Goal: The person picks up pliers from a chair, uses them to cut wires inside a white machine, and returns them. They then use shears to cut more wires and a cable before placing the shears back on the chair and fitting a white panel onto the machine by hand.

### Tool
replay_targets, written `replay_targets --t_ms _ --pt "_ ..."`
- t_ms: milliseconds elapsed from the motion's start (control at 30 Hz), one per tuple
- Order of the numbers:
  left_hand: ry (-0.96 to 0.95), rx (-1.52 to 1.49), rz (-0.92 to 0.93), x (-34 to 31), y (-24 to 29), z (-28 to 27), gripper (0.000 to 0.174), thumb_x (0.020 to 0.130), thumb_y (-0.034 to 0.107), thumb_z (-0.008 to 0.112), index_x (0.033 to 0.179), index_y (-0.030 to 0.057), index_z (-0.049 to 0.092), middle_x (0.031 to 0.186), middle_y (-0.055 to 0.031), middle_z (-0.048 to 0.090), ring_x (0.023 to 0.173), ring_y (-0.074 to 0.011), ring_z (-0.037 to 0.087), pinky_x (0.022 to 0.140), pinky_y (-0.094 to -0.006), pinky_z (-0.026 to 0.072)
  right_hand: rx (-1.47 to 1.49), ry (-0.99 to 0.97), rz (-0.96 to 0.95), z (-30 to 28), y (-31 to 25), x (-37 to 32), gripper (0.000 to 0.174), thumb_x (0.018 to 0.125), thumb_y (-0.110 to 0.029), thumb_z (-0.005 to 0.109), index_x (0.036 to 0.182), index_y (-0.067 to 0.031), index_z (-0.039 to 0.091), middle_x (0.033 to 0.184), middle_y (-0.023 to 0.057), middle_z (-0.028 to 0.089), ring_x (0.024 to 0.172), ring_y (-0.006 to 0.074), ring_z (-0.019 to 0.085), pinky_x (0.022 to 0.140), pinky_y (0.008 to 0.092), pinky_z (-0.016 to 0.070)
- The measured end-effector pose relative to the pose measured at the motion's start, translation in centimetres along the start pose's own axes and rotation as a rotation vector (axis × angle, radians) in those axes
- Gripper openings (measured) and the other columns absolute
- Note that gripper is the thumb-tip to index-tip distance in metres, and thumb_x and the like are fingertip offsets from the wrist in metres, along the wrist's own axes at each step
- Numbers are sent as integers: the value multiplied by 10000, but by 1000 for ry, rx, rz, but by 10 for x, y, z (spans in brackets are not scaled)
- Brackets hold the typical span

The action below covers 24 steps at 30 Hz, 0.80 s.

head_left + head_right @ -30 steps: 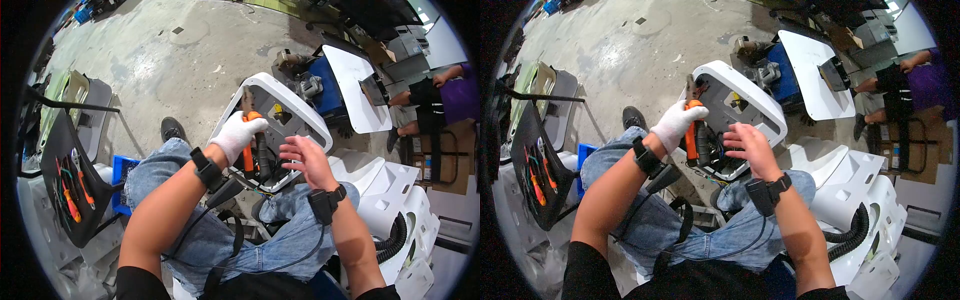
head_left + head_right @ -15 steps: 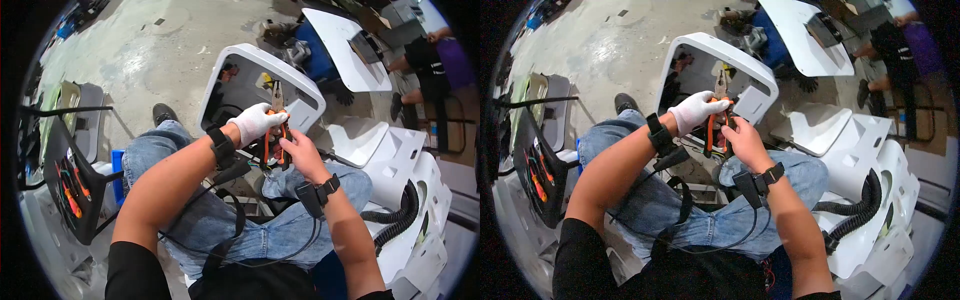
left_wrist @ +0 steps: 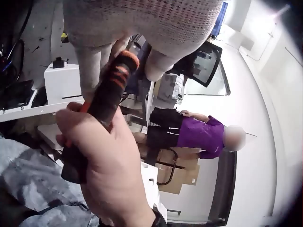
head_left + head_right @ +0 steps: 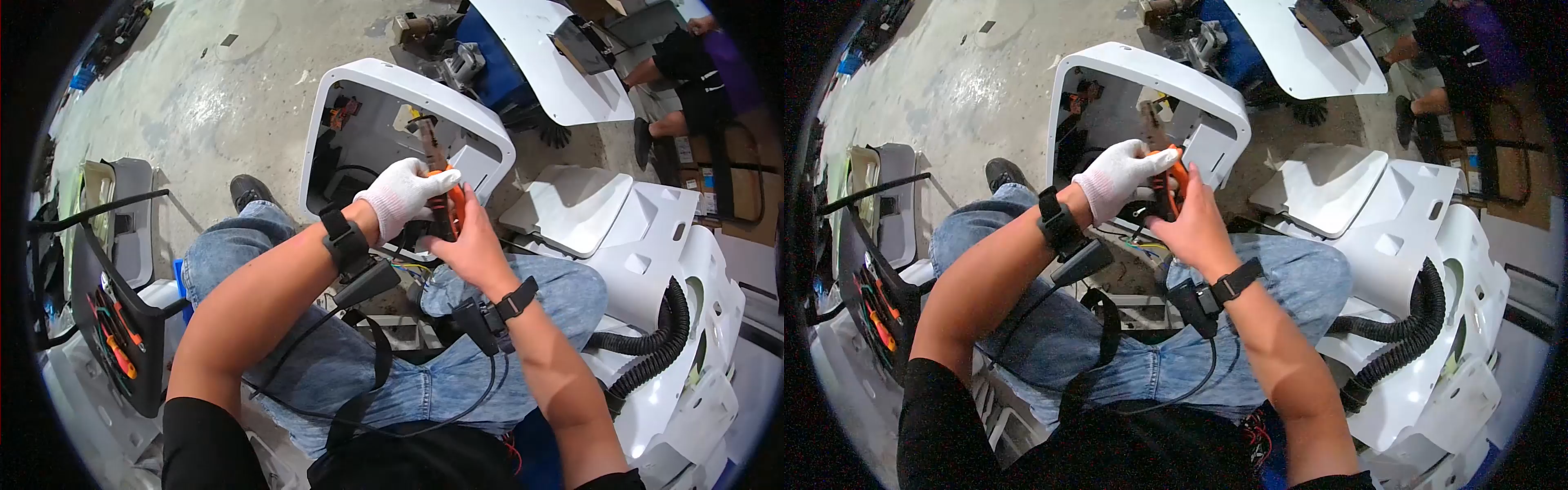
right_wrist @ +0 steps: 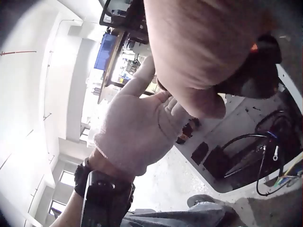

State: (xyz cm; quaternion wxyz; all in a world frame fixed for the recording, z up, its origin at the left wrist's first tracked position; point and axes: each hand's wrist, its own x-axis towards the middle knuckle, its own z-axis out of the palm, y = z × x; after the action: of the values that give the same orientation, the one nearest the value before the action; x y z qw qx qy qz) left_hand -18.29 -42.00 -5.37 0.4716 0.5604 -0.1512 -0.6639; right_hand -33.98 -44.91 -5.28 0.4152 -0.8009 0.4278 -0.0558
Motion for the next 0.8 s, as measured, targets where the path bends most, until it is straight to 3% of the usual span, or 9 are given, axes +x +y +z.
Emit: replay_targets --t_ms 100,167,267,367,500,533,633,700,800 --pt "-124 9 4 2 1 -2 502 807 320 621 1070 -82 479 909 -140 564 796 -174 584 686 -302 515 43 -55 128 -5 15 1 773 655 -204 650 1268 88 280 1107 254 479 1033 359 491 920 367 372" --pt "-117 174 11 12 -3 -8 498 804 296 601 1094 -94 495 904 -139 589 760 -162 588 667 -276 501 151 -66 137 -9 16 -4 654 662 -171 615 1212 62 348 974 183 552 916 303 549 844 345 420" --pt "45 302 171 13 1 -14 386 779 218 576 1033 -72 553 802 -109 624 673 -137 593 618 -252 482 567 -406 569 -4 49 -8 462 692 -59 555 1129 1 418 770 74 529 661 147 551 525 273 470" --pt "3 245 130 12 13 -21 373 837 176 555 1118 -62 492 962 -107 586 835 -152 584 716 -260 502 688 -559 820 14 80 -16 392 696 -52 546 1065 14 431 778 92 537 680 172 563 557 315 502" --pt "-7 273 143 4 18 -19 352 842 159 545 1109 -66 500 970 -119 589 866 -160 587 737 -266 503 836 -443 1169 30 70 -23 388 692 -43 522 1062 14 420 808 134 552 692 203 579 609 354 532" --pt "-16 314 155 4 19 -19 346 843 159 543 1106 -63 507 972 -121 591 868 -160 589 741 -267 503 845 -473 1085 36 77 -23 393 697 -93 529 1038 59 407 717 130 564 589 217 579 531 355 534" --pt "-21 339 160 4 20 -21 338 845 163 538 1102 -55 517 971 -123 595 865 -161 593 745 -267 502 752 -466 1145 46 80 -16 431 706 -106 510 1081 56 375 729 134 564 612 221 588 537 361 534" --pt "-15 321 155 4 24 -21 336 846 167 535 1101 -52 520 969 -123 597 859 -162 596 745 -267 501 718 -507 1170 59 102 -14 378 728 -102 475 1082 6 396 782 141 546 692 215 596 632 404 532" --pt "-2 392 160 -1 29 -24 334 843 172 537 1096 -46 523 969 -121 597 852 -162 600 746 -262 498 930 -396 1357 68 109 -21 269 742 -112 476 976 15 439 747 145 567 688 233 607 610 380 527"
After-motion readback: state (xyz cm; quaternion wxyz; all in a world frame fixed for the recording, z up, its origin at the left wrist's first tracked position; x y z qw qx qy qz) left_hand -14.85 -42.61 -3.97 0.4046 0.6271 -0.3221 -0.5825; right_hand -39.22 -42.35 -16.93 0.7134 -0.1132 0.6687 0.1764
